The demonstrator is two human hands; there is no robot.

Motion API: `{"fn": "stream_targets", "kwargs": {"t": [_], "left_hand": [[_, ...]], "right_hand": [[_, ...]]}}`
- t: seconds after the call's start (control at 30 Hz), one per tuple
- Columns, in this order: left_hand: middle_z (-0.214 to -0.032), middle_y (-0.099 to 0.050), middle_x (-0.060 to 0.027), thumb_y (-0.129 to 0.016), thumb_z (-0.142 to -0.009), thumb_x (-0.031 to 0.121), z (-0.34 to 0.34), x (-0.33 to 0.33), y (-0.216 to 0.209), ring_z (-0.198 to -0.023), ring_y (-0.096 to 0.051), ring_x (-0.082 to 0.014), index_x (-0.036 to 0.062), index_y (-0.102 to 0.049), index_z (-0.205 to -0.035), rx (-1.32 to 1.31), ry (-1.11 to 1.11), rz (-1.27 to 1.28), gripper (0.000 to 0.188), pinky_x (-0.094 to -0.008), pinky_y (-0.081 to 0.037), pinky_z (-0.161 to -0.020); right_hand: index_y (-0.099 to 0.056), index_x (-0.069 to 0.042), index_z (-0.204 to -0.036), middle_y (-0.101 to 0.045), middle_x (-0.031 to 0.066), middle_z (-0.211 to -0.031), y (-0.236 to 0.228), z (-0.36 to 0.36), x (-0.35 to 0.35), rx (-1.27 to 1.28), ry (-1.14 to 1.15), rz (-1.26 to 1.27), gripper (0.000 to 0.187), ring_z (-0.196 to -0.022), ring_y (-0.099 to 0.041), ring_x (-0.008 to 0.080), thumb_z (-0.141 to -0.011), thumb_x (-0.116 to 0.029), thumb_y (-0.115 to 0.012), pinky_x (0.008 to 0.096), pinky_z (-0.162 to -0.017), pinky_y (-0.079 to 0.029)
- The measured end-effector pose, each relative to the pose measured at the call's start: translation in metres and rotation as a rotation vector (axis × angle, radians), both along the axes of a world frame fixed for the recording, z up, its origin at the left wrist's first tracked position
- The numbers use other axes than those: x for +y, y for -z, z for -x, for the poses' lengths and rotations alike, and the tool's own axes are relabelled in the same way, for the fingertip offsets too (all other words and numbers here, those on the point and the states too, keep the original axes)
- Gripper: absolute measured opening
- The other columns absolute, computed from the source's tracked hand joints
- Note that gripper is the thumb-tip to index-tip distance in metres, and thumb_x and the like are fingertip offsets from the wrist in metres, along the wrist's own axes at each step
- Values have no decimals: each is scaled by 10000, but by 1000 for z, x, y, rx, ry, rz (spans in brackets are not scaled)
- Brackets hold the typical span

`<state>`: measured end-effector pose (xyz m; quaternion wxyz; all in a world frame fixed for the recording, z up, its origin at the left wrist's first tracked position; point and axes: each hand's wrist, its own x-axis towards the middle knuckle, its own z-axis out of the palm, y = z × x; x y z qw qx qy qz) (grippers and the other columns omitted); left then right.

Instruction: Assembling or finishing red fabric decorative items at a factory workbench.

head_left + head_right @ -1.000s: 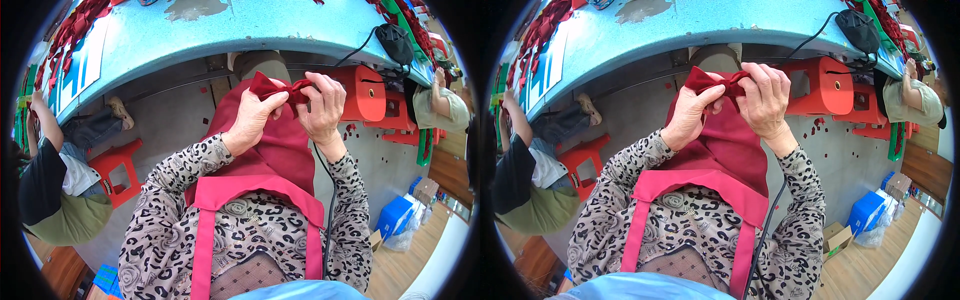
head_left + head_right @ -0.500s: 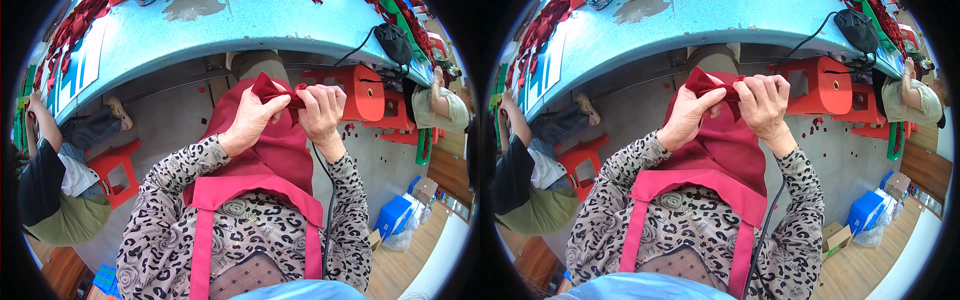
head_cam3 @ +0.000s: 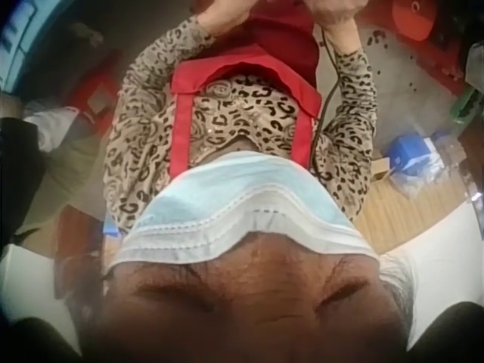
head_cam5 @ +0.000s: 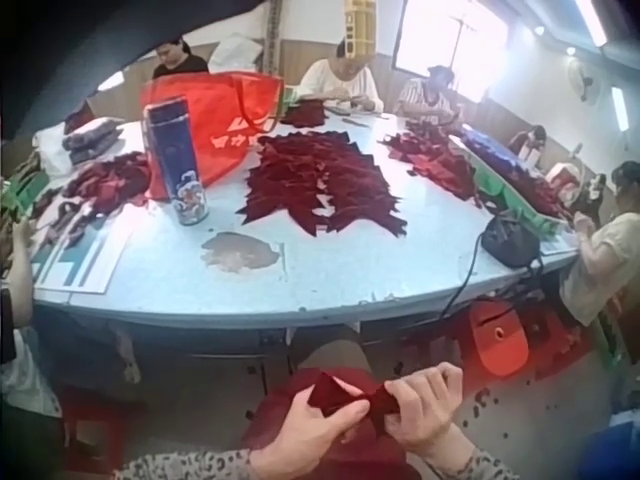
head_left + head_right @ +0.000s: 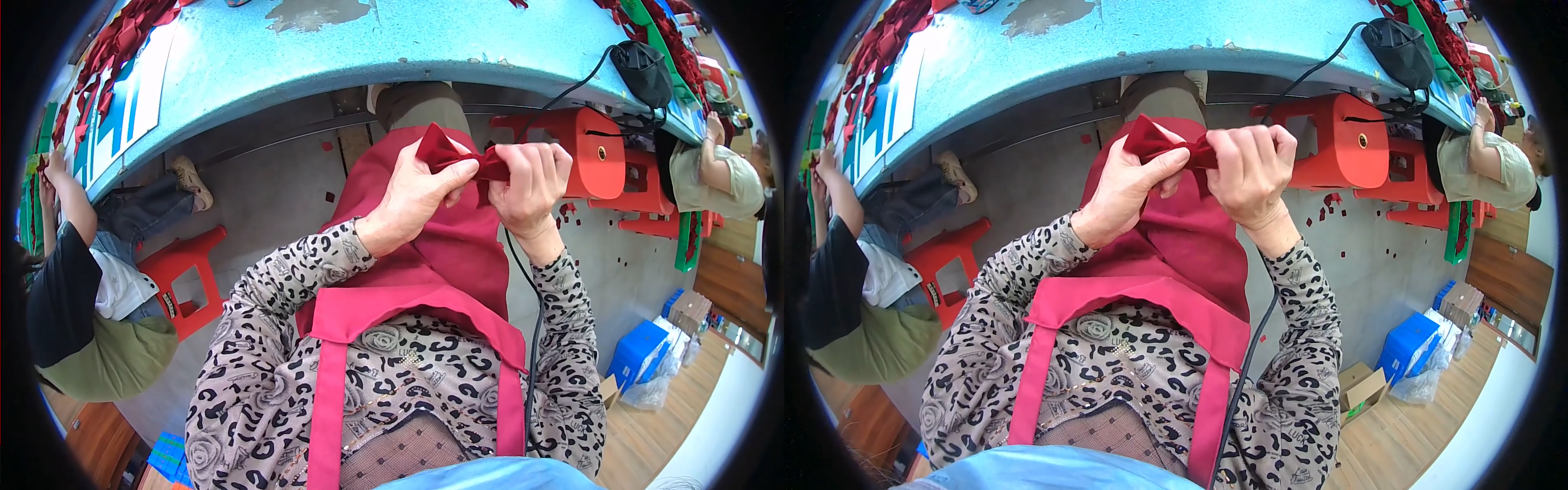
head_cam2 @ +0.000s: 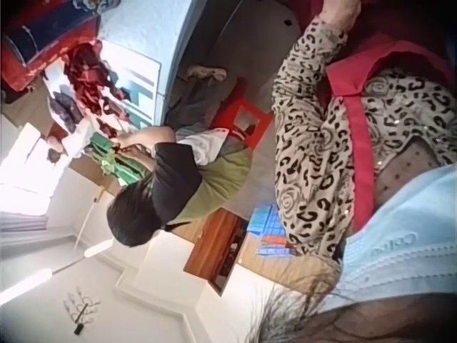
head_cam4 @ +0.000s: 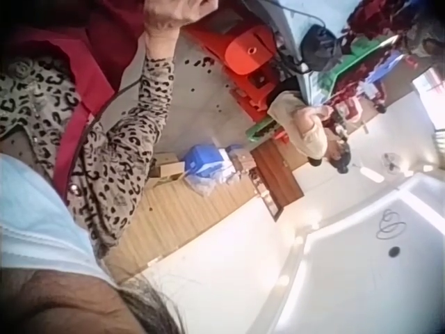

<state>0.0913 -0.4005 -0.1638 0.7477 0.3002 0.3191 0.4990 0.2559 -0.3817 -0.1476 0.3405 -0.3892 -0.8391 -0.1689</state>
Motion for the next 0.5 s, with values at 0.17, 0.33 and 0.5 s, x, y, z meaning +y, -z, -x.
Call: {"fn": "stream_targets", "kwargs": {"t": [0.17, 0.33, 0.5], "left_hand": [[-715, -548, 2, -657, -829, 112, 5, 3, -2, -552, -469, -52, 34, -559, -915, 44, -5, -36, 152, -204, -369, -492], [-726, -558, 1, -659, -824, 90, 6, 2, -1, -571, -476, -53, 35, -566, -926, 0, 18, 28, 149, -197, -374, -509], [-748, -568, 7, -666, -822, 96, 3, 2, 0, -605, -488, -57, 37, -576, -946, 50, 43, -1, 165, -200, -386, -542]], "right_hand": [[-547, -72, -885, -538, 53, -751, 2, 8, -3, 181, 41, 152, 308, -644, -519, 225, -611, 11, -663, 351, -680, -383], [-542, -71, -895, -541, 52, -762, 7, -2, -4, 94, -19, -15, 330, -665, -519, 228, -605, 2, -681, 353, -683, -378], [-544, -68, -921, -544, 45, -780, 4, -5, -5, 40, -47, -62, 348, -691, -520, 224, -611, -43, -700, 355, -687, -376]]}}
